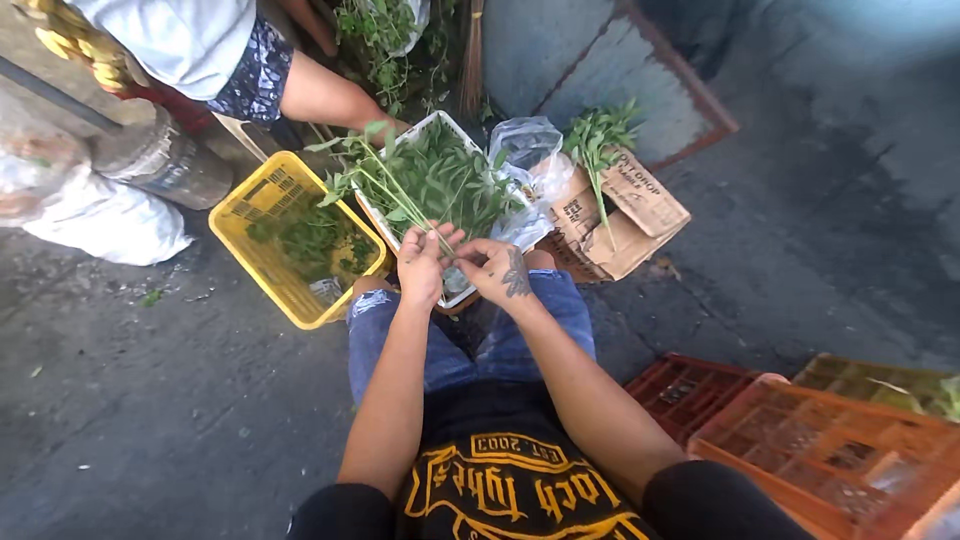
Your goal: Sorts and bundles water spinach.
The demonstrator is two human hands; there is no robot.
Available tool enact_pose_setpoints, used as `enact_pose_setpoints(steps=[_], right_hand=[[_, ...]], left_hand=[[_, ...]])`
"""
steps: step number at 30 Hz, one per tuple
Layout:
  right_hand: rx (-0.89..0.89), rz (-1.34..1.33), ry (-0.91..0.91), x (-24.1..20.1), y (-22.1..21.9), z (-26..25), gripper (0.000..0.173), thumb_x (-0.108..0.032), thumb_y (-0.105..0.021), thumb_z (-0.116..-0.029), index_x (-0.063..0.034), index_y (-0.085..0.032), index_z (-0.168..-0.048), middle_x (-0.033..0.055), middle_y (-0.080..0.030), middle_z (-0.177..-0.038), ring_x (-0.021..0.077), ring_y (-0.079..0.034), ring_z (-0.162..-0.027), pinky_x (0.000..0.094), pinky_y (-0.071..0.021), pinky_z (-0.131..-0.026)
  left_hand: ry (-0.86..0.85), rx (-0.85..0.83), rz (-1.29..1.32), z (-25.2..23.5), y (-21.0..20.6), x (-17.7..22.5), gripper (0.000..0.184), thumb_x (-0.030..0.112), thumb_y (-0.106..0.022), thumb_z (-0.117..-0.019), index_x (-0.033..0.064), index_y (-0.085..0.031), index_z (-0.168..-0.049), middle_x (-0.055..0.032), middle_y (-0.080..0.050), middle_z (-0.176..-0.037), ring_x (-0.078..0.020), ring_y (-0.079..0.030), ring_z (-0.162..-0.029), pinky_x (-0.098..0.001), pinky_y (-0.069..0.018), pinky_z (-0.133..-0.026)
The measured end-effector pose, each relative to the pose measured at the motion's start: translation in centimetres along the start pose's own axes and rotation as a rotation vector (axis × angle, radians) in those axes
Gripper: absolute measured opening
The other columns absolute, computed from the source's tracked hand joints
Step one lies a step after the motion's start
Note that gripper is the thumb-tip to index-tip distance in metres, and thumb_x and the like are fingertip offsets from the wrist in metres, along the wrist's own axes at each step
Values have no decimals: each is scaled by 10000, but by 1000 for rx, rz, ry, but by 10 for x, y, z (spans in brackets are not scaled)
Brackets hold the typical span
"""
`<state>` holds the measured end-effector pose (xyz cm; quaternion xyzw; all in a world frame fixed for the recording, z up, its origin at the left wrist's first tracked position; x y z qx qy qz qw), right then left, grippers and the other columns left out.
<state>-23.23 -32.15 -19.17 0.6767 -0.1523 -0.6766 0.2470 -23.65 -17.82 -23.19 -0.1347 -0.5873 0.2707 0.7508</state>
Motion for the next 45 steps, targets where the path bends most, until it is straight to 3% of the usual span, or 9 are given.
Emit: enact_pose_setpoints(steps=[10,15,20,23,28,35,39,42,45], right_hand=[[-123,-112,-52,25,0,9,76,-138,-746,-890,-118,-745,-963,8,-716,-805,108,-676,-699,340,-591,-667],[-193,-160,-82,35,-2,16,82,-133,-735,-908,-99,-729,-982,27,-707,-816,125,-667,-697,343,-582,-663],[-276,-333,-156,45,-10,23,76,-99,-695,-939,-53,-696,-1000,64,-674,-817,151,-634,-702,342,-550,-650],[-373,-479,-249,51,-20,28,61,-88,-658,-972,-31,-675,-980,71,-655,-818,145,-615,-718,321,-537,-670],[-487,-662,-455,53,-33,41,132,-65,-526,-1043,36,-609,-1067,160,-738,-973,245,-745,-842,383,-631,-797],[-293,-760,-399,48,-36,36,56,4,-604,-1000,36,-633,-1036,136,-720,-857,178,-678,-652,328,-612,-669],[-289,-737,-402,54,-56,35,113,-43,-641,-997,43,-653,-1069,143,-733,-890,192,-701,-688,340,-623,-680],[-375,-679,-471,72,-73,34,190,-169,-637,-1028,9,-673,-1088,113,-734,-921,166,-691,-708,317,-605,-688],[-322,-636,-575,104,-75,17,223,-221,-626,-1039,-21,-661,-1132,96,-703,-934,164,-658,-709,328,-585,-680]], left_hand=[[39,39,38,3,5,14,245,175,-441,-1106,164,-533,-1333,-116,-676,-1278,-309,-720,-1060,-491,-614,-857],[14,63,136,-7,7,16,219,65,-439,-1087,53,-522,-1290,-187,-685,-1223,-371,-718,-1055,-546,-611,-867],[12,46,122,-10,3,13,221,73,-437,-1088,54,-512,-1295,-167,-694,-1194,-356,-727,-1026,-536,-622,-851],[16,50,133,-11,2,14,224,83,-428,-1094,56,-509,-1301,-168,-692,-1207,-356,-725,-1037,-535,-619,-861],[-21,68,146,-16,8,22,230,84,-419,-1097,50,-505,-1308,-180,-692,-1209,-364,-725,-1027,-551,-615,-859],[64,-22,150,5,-1,-2,375,282,-301,-1137,100,-473,-1416,-159,-684,-1217,-314,-716,-1070,-498,-576,-978],[115,-9,121,10,18,-34,314,284,-299,-1133,142,-577,-1173,-24,-636,-860,-174,-662,-731,-383,-608,-715],[74,43,207,-2,45,-25,269,265,-301,-1130,190,-552,-1071,41,-523,-756,-97,-525,-620,-275,-511,-610],[11,105,189,-13,78,-4,294,304,-290,-1132,212,-563,-1072,66,-481,-729,-63,-479,-588,-217,-463,-570]])
Point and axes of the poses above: each hand's wrist, its own z-axis away from the middle knuckle, its own y-axis out of the back of the hand, x = y × z, the point moved 10 cm from there along -z, towards the middle knuckle
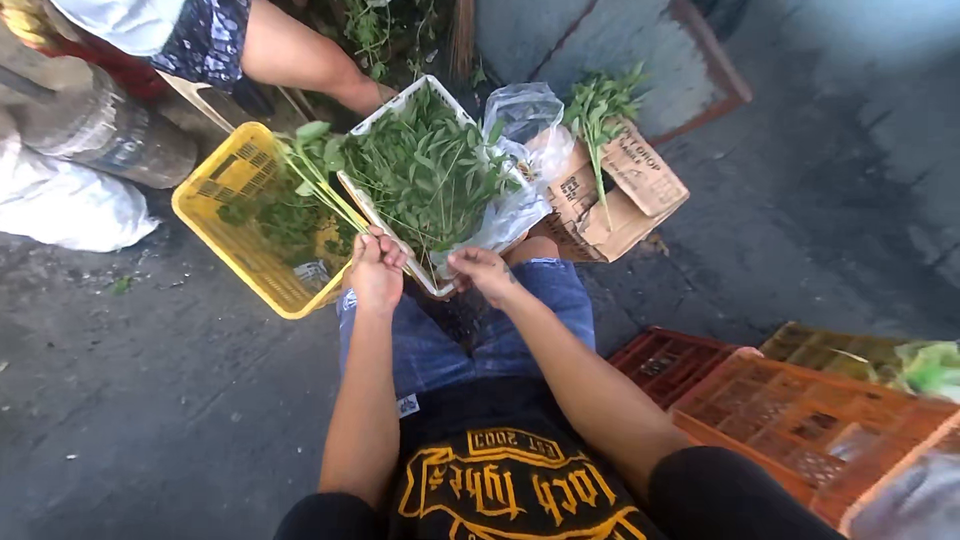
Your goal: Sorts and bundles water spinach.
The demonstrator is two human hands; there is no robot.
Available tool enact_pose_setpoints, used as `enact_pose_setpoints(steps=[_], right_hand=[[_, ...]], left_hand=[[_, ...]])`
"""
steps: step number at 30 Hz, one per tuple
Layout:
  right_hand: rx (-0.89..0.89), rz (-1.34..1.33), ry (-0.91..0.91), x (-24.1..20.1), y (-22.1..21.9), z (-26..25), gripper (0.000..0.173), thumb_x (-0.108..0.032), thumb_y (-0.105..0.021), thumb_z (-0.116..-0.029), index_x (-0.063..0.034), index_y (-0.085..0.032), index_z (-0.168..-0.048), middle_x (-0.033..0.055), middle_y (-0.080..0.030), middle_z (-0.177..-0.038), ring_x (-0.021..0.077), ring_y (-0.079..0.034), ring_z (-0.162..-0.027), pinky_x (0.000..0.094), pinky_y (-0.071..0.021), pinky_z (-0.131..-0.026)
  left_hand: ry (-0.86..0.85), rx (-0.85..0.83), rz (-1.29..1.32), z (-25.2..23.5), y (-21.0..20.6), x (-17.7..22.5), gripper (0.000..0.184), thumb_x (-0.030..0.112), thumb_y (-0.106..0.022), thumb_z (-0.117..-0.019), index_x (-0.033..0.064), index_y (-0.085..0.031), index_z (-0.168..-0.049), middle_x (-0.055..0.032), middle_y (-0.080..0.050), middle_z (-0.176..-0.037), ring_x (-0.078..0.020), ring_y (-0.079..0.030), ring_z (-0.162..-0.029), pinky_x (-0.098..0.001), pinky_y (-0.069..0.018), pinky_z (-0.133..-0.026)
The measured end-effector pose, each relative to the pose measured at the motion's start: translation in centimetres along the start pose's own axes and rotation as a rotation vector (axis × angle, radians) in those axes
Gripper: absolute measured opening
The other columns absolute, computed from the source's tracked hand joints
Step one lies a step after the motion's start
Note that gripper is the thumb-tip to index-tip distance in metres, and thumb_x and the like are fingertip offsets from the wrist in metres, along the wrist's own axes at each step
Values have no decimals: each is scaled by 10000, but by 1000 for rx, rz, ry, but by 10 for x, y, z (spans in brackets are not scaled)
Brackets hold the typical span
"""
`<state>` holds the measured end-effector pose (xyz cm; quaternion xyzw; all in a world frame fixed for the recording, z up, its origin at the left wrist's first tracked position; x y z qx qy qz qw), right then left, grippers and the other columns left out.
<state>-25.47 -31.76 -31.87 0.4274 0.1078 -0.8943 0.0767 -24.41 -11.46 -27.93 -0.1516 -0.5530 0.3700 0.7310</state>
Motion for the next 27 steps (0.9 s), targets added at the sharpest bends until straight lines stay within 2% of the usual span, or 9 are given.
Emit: enact_pose_setpoints(steps=[4,7,10,12,15,18,21,24,27], right_hand=[[125,-11,-78,6,22,-52,225,-233,-633,-1034,-46,-656,-1158,74,-689,-908,147,-625,-658,309,-556,-603],[121,238,-131,10,15,-90,267,-257,-636,-1032,-30,-670,-1169,88,-681,-909,145,-602,-663,321,-533,-607],[57,626,-182,41,-3,-123,378,-360,-675,-992,-25,-720,-1163,184,-717,-1084,309,-691,-956,534,-564,-871],[0,851,-284,68,-18,-131,487,-456,-670,-970,-17,-710,-1176,240,-687,-1199,401,-648,-1160,636,-495,-1005],[28,947,-319,74,-24,-130,400,-367,-651,-975,-23,-709,-1170,252,-687,-1193,417,-648,-1153,653,-496,-978],[61,905,-315,78,-19,-132,456,-454,-615,-1005,-37,-718,-1158,223,-704,-1166,381,-666,-1136,608,-510,-998],[5,951,-412,98,-22,-126,544,-463,-568,-1021,-6,-647,-1306,254,-621,-1347,393,-581,-1291,582,-449,-1098],[144,758,-295,65,-35,-121,391,-350,-628,-996,-33,-705,-1213,220,-678,-1251,361,-640,-1193,579,-498,-1033],[268,420,25,2,-40,-97,265,-273,-673,-996,-41,-731,-1110,149,-711,-1029,253,-673,-910,475,-562,-834]], left_hand=[[-10,117,6,-18,45,4,302,314,-277,-1133,213,-550,-1052,68,-466,-704,-56,-450,-545,-199,-425,-517],[61,202,5,-27,73,-14,320,305,-275,-1133,202,-553,-1012,62,-469,-684,-66,-443,-524,-214,-427,-499],[121,217,-6,-37,80,-18,305,311,-290,-1133,208,-548,-1006,56,-467,-701,-67,-439,-530,-210,-424,-497],[136,202,7,-47,78,-15,285,322,-299,-1132,217,-540,-1024,56,-472,-734,-60,-443,-552,-197,-421,-511],[149,212,21,-60,77,-15,289,321,-305,-1133,205,-553,-1040,49,-484,-744,-57,-444,-550,-191,-418,-503],[180,208,6,-64,76,-19,300,322,-311,-1132,194,-572,-1055,40,-489,-754,-70,-452,-558,-210,-436,-516],[211,217,3,-64,65,-29,323,335,-296,-1134,174,-573,-1097,28,-496,-732,-89,-457,-541,-238,-434,-497],[199,218,45,-58,58,-28,364,319,-254,-1144,96,-541,-1139,9,-505,-687,-100,-483,-516,-258,-461,-484],[173,227,39,-41,52,-18,398,319,-251,-1142,77,-563,-1091,14,-494,-653,-98,-471,-489,-251,-442,-459]])
Point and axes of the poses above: each hand's wrist, its own z-axis away from the middle knuckle, its own y-axis out of the back of the hand, x = y × z, the point moved 10 cm from there along -z, towards the middle knuckle
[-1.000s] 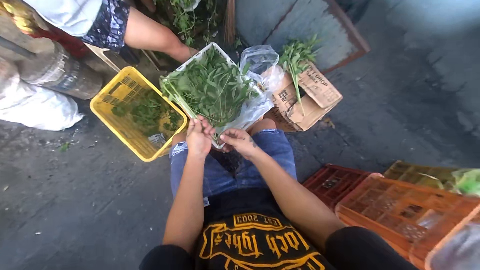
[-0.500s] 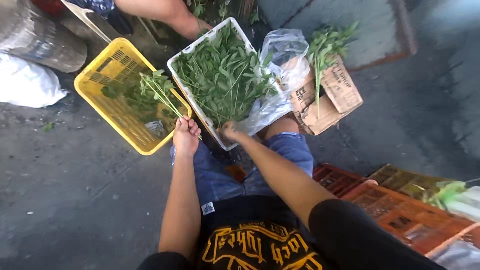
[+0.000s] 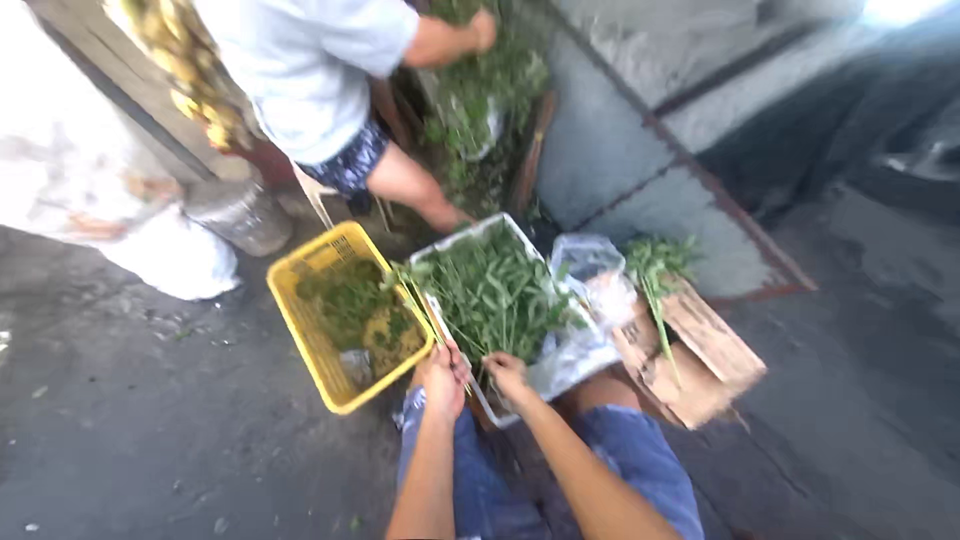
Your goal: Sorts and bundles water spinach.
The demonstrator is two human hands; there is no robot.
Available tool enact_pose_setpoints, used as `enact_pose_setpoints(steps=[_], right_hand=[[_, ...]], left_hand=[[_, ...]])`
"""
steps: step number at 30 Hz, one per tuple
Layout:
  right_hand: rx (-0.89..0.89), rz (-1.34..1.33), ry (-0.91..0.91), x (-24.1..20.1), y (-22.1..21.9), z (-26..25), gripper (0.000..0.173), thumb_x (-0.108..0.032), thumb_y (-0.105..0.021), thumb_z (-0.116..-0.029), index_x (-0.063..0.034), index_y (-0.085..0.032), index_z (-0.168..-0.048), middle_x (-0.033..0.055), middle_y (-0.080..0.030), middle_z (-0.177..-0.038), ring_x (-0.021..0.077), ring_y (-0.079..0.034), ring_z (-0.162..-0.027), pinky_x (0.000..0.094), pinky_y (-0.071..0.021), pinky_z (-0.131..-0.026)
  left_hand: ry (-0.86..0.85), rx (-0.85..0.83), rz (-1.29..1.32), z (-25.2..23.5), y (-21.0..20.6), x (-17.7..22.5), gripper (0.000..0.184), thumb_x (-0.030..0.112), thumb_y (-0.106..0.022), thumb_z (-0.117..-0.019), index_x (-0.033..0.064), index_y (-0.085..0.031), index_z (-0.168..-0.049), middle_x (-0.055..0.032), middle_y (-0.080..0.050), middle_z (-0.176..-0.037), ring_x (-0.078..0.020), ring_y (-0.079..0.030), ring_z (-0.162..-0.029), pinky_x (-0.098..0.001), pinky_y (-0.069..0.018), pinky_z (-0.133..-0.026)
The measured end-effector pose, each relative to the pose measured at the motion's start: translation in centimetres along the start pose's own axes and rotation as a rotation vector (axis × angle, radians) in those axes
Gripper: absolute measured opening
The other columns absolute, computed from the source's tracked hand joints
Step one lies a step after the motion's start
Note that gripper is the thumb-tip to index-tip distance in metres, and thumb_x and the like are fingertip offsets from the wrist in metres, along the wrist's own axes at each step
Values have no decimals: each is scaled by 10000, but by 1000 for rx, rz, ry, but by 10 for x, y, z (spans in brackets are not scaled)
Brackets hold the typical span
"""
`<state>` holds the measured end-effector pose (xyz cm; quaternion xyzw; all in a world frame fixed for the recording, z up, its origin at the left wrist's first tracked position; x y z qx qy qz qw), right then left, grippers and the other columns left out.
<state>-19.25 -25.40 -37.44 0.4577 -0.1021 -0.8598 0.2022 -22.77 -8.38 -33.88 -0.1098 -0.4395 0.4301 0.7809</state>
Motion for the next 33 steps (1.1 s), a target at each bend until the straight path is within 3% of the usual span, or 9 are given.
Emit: enact_pose_setpoints(steps=[2,5,9,14,20,25,27,29,33], right_hand=[[57,-129,175,-39,27,17,242,-245,-674,-999,-20,-715,-1078,111,-675,-893,186,-602,-705,398,-535,-659],[83,-95,375,-94,62,45,263,-257,-600,-1037,-28,-709,-1109,94,-700,-874,183,-625,-654,390,-557,-618],[159,119,595,-154,86,92,315,-280,-531,-1068,-60,-728,-1176,80,-737,-930,170,-703,-815,402,-597,-799],[66,312,579,-159,69,119,374,-167,-482,-1036,-76,-652,-1357,143,-707,-1213,242,-675,-1122,438,-523,-1033],[170,403,582,-162,71,128,204,-194,-654,-955,-88,-742,-1105,93,-751,-1032,244,-715,-1010,478,-564,-949],[186,-198,563,-104,84,114,230,-234,-761,-910,-93,-759,-1091,97,-688,-1071,198,-665,-895,405,-585,-795],[168,-659,322,-43,82,100,266,-276,-606,-1023,-55,-682,-1149,77,-683,-1031,177,-647,-865,375,-560,-767],[111,-1049,14,1,67,87,573,-531,-325,-1092,-70,-628,-1246,86,-681,-1071,211,-662,-920,414,-565,-809],[68,-1345,-126,-5,40,71,872,-784,-139,-982,-98,-562,-1315,100,-669,-1117,232,-665,-972,447,-562,-837]], left_hand=[[-12,21,-39,10,-4,-1,410,332,-256,-1140,79,-569,-1065,17,-490,-647,-94,-452,-473,-244,-423,-446],[-21,-50,-101,25,-21,-11,378,316,-254,-1141,82,-549,-1104,10,-485,-702,-103,-428,-503,-256,-403,-473],[-78,-184,-158,50,-59,-9,350,331,-319,-1134,74,-553,-1173,0,-510,-757,-110,-468,-550,-273,-450,-516],[-195,-289,-173,79,-94,3,345,308,-378,-1123,46,-546,-1273,-52,-625,-900,-134,-590,-687,-306,-544,-632],[-270,-233,-257,80,-105,16,282,209,-406,-1118,3,-576,-1208,-127,-687,-971,-201,-678,-869,-386,-582,-792],[-210,-191,-238,61,-103,17,241,269,-338,-1124,145,-545,-1133,-9,-602,-934,-132,-606,-791,-332,-548,-714],[-184,-212,-168,56,-99,18,223,289,-315,-1123,208,-520,-1092,35,-581,-891,-107,-605,-783,-309,-555,-724],[-189,-248,-90,51,-100,21,251,323,-298,-1124,241,-518,-1034,60,-549,-795,-114,-604,-780,-351,-552,-797],[-157,-281,-47,37,-93,-14,266,319,-279,-1130,228,-517,-1055,48,-527,-764,-130,-596,-726,-383,-572,-790]])
Point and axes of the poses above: each hand's wrist, its own z-axis away from the middle knuckle, its own y-axis out of the back of the hand, x = y × z, the point moved 10 cm from there along -z, towards the middle knuckle
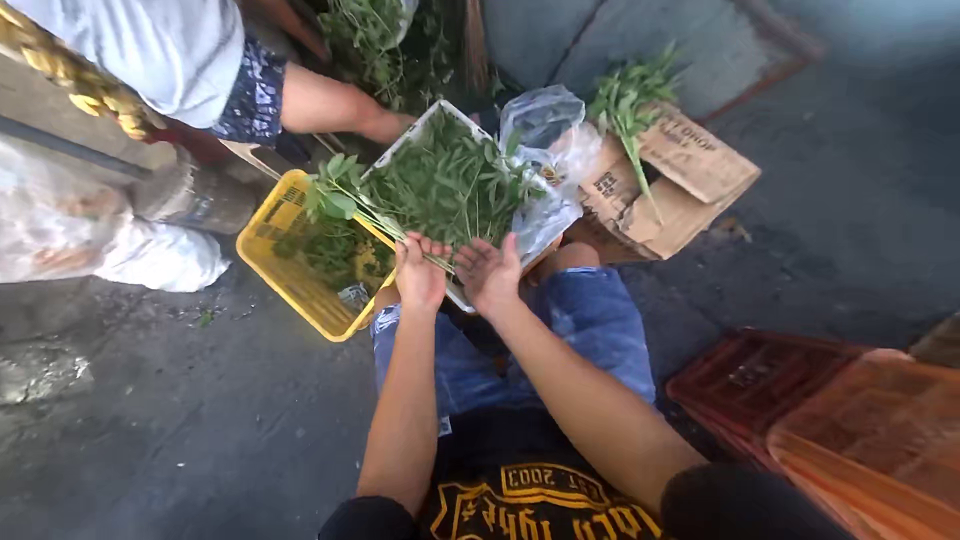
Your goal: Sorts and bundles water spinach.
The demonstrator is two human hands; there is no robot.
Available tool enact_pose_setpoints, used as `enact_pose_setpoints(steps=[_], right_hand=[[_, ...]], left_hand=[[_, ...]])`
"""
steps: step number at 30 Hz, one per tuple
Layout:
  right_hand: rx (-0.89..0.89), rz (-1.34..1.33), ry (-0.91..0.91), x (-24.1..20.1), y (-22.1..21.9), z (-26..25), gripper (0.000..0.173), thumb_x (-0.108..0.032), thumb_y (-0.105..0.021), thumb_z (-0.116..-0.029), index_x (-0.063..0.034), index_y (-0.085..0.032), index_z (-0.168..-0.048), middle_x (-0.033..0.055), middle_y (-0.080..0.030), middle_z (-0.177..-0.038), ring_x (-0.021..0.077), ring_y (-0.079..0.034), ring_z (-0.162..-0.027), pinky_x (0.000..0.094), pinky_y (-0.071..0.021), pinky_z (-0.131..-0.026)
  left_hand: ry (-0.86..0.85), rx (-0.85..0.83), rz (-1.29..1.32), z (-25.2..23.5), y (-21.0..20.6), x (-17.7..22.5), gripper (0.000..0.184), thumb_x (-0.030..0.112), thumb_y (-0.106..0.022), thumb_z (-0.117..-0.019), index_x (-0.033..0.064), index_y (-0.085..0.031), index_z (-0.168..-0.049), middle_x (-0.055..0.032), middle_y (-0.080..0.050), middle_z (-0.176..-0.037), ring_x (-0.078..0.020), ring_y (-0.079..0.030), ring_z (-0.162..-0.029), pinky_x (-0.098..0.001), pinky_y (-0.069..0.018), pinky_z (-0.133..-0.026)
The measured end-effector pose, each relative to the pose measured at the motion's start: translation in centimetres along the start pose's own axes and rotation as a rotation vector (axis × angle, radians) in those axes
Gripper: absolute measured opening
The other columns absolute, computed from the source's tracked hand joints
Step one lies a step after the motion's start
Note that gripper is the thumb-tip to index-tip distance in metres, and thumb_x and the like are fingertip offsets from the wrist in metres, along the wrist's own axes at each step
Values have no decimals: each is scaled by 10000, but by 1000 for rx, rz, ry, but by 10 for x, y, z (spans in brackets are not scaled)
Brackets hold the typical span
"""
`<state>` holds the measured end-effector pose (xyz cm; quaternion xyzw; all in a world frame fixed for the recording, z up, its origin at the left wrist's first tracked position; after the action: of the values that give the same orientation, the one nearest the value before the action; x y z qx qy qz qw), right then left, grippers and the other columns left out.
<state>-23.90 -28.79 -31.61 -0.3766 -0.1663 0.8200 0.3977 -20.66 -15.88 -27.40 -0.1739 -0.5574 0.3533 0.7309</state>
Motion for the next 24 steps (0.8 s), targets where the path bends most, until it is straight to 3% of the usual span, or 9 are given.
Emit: enact_pose_setpoints(steps=[2,3,6,9,12,16,20,22,24], right_hand=[[-33,48,75,9,-19,-12,844,-794,-125,-973,-132,-615,-1158,17,-667,-870,116,-611,-668,306,-534,-588],[-50,76,82,14,-22,-20,817,-785,-147,-982,-143,-626,-1146,-5,-655,-868,90,-595,-650,269,-513,-566],[-8,199,82,13,-9,-59,627,-591,-242,-1083,-102,-620,-1181,20,-640,-956,136,-625,-807,345,-557,-742],[53,658,163,-10,2,-108,280,-244,-533,-1060,-20,-630,-1197,97,-654,-972,158,-607,-733,356,-553,-684],[160,972,58,-15,17,-167,299,-284,-640,-1002,-66,-677,-1204,140,-694,-1053,250,-682,-825,465,-594,-752],[308,1367,194,-47,-1,-213,381,-240,-617,-987,-133,-612,-1352,171,-682,-1252,339,-672,-1142,566,-554,-957],[165,2046,278,-61,-41,-246,584,-89,-584,-940,-258,-509,-1494,200,-455,-1518,406,-695,-1030,574,-610,-800],[73,2289,256,-67,-48,-254,466,-45,-602,-953,-177,-608,-1400,219,-402,-1558,447,-699,-963,617,-603,-764],[-49,2415,394,-80,-58,-246,276,-52,-629,-958,-125,-717,-1209,197,-474,-1510,458,-683,-981,644,-590,-767]], left_hand=[[35,14,-106,6,9,-27,242,264,-280,-1129,189,-508,-1103,32,-533,-764,-125,-579,-689,-331,-554,-704],[46,12,-119,6,15,-30,239,244,-282,-1126,190,-513,-1098,37,-537,-756,-122,-575,-687,-324,-545,-696],[89,89,-52,-8,44,-15,278,249,-273,-1126,217,-536,-1044,60,-512,-683,-111,-541,-604,-310,-524,-622],[81,160,-1,-21,79,6,401,371,-199,-1126,232,-560,-1021,69,-512,-668,-93,-517,-563,-273,-500,-568],[104,244,53,-36,107,5,551,536,-127,-1098,221,-556,-952,54,-492,-661,-93,-469,-522,-249,-445,-502],[156,297,54,-51,112,2,531,504,-147,-1110,192,-544,-946,47,-461,-624,-98,-444,-503,-258,-431,-502],[199,291,110,-59,119,2,517,473,-161,-1120,165,-546,-963,47,-449,-617,-97,-431,-483,-257,-425,-479],[221,287,117,-58,121,1,509,479,-179,-1118,174,-565,-985,55,-464,-618,-88,-448,-488,-251,-439,-480],[225,292,134,-55,115,1,506,478,-191,-1116,172,-569,-979,58,-478,-602,-84,-487,-492,-252,-466,-490]])
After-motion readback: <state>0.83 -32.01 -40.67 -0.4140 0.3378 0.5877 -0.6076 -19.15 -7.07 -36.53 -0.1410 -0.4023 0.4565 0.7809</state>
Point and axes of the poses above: each hand's wrist, its own z-axis away from the middle knuckle, its own y-axis out of the back of the hand, x = y × z, the point moved 10 cm from there along -z, towards the middle knuckle
